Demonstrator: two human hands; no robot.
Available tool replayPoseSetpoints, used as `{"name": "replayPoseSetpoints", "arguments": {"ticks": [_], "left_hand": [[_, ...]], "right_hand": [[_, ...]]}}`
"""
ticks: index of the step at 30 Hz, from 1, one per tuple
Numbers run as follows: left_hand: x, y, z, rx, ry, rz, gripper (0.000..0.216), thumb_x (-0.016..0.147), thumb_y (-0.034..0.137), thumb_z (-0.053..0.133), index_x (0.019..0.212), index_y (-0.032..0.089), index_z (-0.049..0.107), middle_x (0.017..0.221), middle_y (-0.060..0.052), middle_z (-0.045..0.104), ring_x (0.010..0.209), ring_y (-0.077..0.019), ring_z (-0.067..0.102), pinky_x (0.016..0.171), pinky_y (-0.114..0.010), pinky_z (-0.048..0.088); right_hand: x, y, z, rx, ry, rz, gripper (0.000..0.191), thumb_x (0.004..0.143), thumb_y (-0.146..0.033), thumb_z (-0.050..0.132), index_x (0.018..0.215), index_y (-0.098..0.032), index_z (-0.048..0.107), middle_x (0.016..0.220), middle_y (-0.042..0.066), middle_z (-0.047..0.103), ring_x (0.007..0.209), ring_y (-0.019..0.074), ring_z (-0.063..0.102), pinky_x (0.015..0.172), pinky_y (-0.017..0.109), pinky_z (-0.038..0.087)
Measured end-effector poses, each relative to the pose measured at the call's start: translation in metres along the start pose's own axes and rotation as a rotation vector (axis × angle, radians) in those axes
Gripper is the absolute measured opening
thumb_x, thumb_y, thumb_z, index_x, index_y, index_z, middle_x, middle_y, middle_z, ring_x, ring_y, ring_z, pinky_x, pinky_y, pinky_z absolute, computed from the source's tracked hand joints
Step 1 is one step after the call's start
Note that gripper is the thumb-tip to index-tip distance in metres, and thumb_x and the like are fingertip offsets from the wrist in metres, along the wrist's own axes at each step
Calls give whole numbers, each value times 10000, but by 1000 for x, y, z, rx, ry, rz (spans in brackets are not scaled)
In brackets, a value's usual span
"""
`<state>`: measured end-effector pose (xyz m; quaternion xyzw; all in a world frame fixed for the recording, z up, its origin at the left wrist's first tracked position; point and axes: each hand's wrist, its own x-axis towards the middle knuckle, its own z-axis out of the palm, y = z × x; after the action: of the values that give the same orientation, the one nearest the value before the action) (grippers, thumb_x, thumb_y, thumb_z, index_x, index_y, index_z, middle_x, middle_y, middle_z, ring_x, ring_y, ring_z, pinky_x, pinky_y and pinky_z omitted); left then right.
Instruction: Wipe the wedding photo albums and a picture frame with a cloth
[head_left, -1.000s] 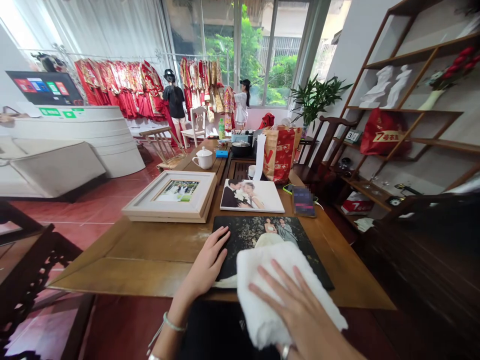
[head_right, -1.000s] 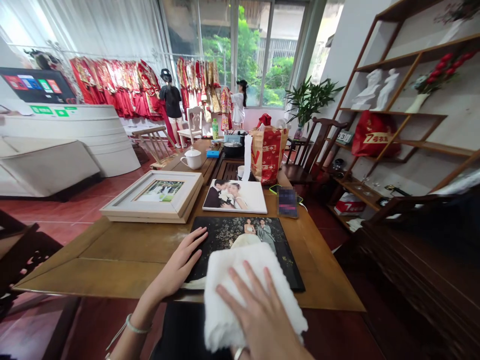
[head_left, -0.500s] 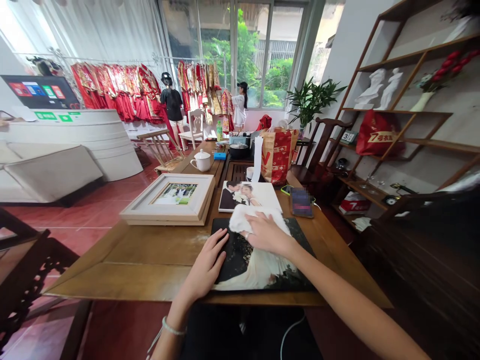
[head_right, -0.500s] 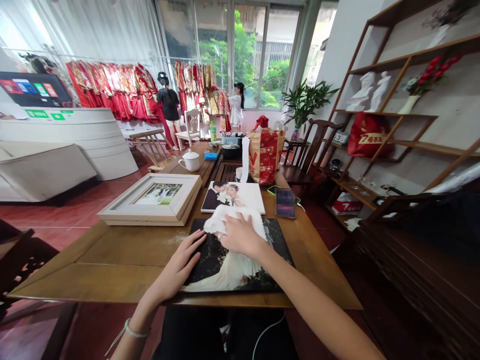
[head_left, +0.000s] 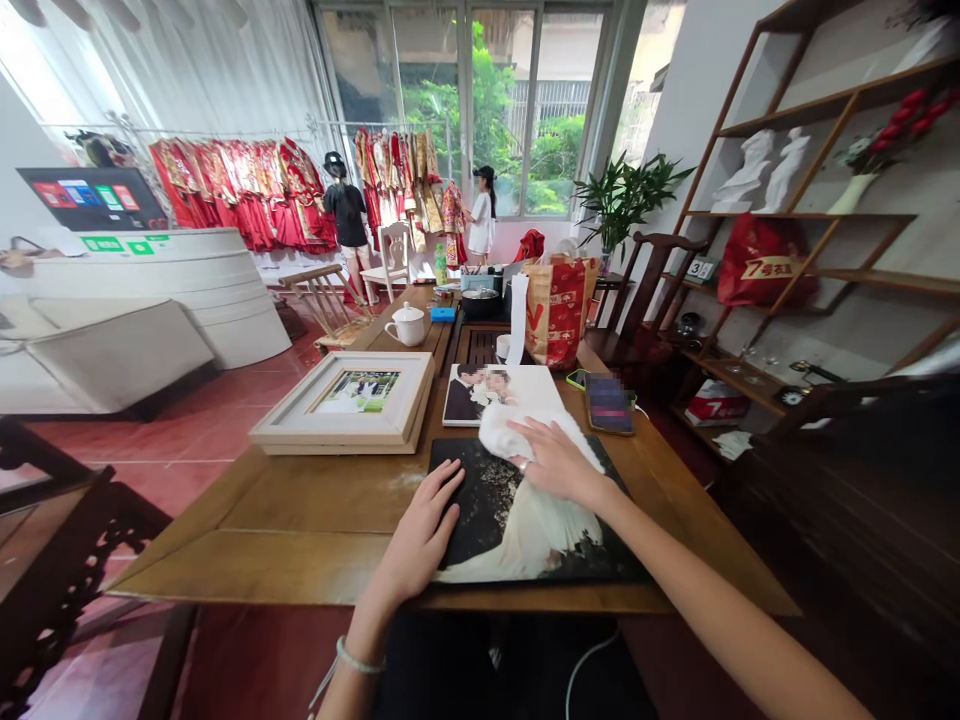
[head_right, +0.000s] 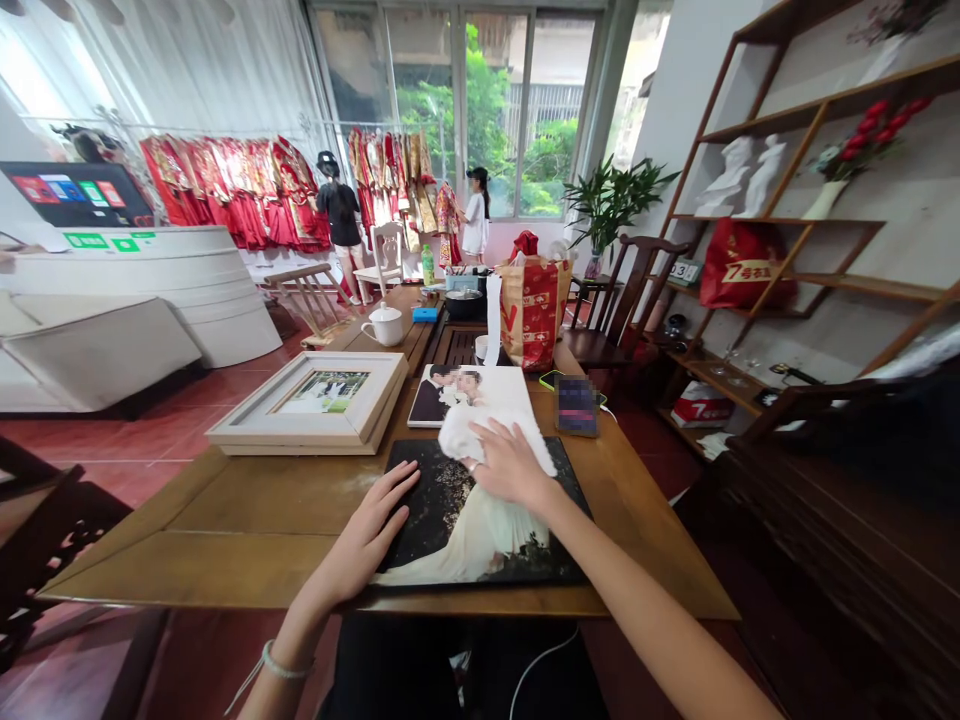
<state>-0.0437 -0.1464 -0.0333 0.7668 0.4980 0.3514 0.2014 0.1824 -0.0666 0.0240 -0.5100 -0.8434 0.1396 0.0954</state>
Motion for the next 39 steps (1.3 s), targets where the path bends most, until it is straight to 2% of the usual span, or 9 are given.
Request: {"name": "replayPoseSetpoints", "arguments": {"ticks": [5, 10, 14, 18, 21, 25, 29, 33, 39], "left_hand": [[0, 0, 1, 9, -6, -9, 422, 969, 251, 363, 1382, 240, 448, 1511, -69, 374, 1417, -224, 286, 1167, -479, 221], [0, -1, 2, 9, -2, -8, 420, 969, 251, 365, 1381, 247, 448, 1510, -65, 373, 1418, -217, 283, 1170, -470, 215], [1, 0, 2, 5, -11, -1, 423, 969, 249, 358, 1383, 233, 448, 1507, -73, 377, 1419, -221, 275, 1171, -474, 208], [1, 0, 2, 0, -11, 3, 421, 970, 253, 359, 1379, 236, 456, 1508, -70, 378, 1417, -225, 281, 1169, -480, 211], [0, 0, 1, -6, -11, 6, 422, 970, 254, 363, 1382, 246, 452, 1513, -61, 372, 1417, -220, 283, 1169, -471, 216], [-1, -1, 0, -6, -11, 10, 426, 969, 249, 362, 1386, 244, 448, 1512, -63, 373, 1419, -220, 280, 1169, -470, 214], [-1, -1, 1, 0, -14, 0, 428, 969, 253, 357, 1387, 227, 447, 1513, -74, 370, 1423, -220, 271, 1170, -474, 208], [-1, -1, 2, 3, 3, -1, 426, 969, 253, 363, 1387, 239, 445, 1518, -67, 362, 1419, -223, 279, 1168, -478, 214], [0, -1, 3, 5, 4, 3, 423, 969, 256, 365, 1384, 239, 450, 1509, -70, 376, 1415, -224, 287, 1167, -475, 220]], "right_hand": [[-39, 40, -8, -43, 26, 53, 612, 874, -255, 427, 1469, -184, 302, 1529, 41, 307, 1428, 215, 162, 1159, 465, 73], [-113, 13, 11, -102, 23, -51, 838, 697, -142, 514, 1469, -358, 267, 1567, -75, 162, 1444, 242, 44, 1153, 527, -11], [-161, -12, 25, -65, -61, -143, 833, 745, -236, 547, 1484, -380, 189, 1574, -54, 105, 1438, 314, 12, 1124, 618, 18], [-152, -5, 21, -57, -40, -133, 795, 765, -230, 527, 1479, -384, 212, 1566, -59, 150, 1439, 297, 53, 1131, 602, 55], [-113, 19, 9, -90, 19, -64, 799, 728, -175, 512, 1467, -360, 272, 1553, -56, 215, 1437, 272, 101, 1140, 572, 84], [-60, 54, -4, -130, 81, 22, 626, 836, -244, 452, 1450, -297, 344, 1535, -1, 284, 1420, 311, 175, 1111, 613, 147], [-40, 68, -8, -138, 92, 37, 549, 889, -280, 403, 1436, -239, 380, 1514, 48, 334, 1396, 331, 238, 1093, 625, 192], [-66, 55, -1, -159, 105, 14, 626, 834, -241, 472, 1448, -272, 356, 1531, 18, 304, 1385, 337, 241, 1106, 597, 187], [-153, 18, 23, -163, 96, -84, 911, 659, -147, 542, 1484, -359, 220, 1565, -37, 192, 1415, 346, 146, 1119, 622, 96]]}}
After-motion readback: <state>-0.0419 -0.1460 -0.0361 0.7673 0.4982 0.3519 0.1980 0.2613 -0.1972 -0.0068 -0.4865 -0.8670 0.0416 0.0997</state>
